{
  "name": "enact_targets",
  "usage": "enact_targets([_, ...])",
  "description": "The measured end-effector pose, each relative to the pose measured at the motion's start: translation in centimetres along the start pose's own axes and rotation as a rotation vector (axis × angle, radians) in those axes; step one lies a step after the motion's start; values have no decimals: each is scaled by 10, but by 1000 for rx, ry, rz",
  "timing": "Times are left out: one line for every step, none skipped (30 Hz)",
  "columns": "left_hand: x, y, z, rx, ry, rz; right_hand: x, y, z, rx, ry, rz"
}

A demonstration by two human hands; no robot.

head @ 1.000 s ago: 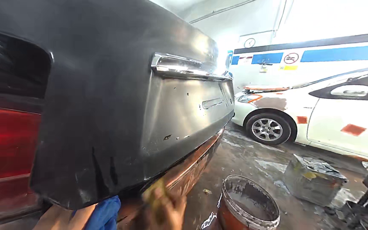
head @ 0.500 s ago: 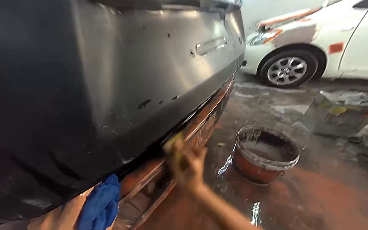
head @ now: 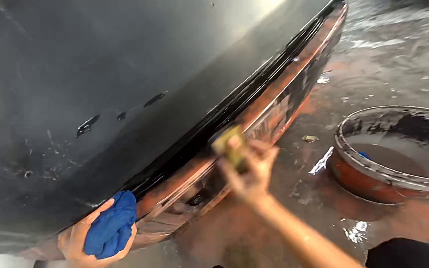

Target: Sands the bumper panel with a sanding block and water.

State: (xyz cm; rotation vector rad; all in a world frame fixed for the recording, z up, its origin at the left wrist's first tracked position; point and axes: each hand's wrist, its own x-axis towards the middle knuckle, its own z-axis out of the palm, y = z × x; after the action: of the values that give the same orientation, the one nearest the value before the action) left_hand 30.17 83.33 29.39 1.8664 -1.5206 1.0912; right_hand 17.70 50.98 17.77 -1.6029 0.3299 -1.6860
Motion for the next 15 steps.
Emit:
enact_targets([1,2,0,14,-8,-5,34,23,-12,15,87,102])
enact_targets([2,4,1,33,-17,-4,60,39,-17,37,189,221])
enact_targets([2,9,0,53,-35,-8,71,45,-16,61,268,323])
enact_targets([2,13,0,59,-53,-13,66,39,-12,50,291,353])
enact_targets([3,14,0,48,-68,-17,46,25,-5,29,272,313])
enact_targets([5,14,0,49,-86,-20,17,9,6,39,232,233])
enact_targets([6,16,-1,72,-122,-25,-18,-7,15,70,157,161])
enact_targets([8,20,-4,111,-180,-35,-48,-16,22,83,70,77])
enact_targets([10,25,-7,153,-236,-41,-64,-13,23,70,-17,-15])
enact_targets([8,28,-10,192,-286,-37,-63,-4,18,62,-54,-67])
enact_targets([7,29,-14,199,-312,-46,-47,10,10,63,-33,-56])
enact_targets([6,30,-14,187,-323,-61,-20,30,2,64,25,-9])
enact_targets([5,31,-12,165,-321,-76,15,55,-7,52,110,51])
enact_targets([4,32,-9,147,-309,-79,49,77,-17,31,197,121])
enact_targets([4,34,-6,146,-293,-73,78,93,-26,16,254,224])
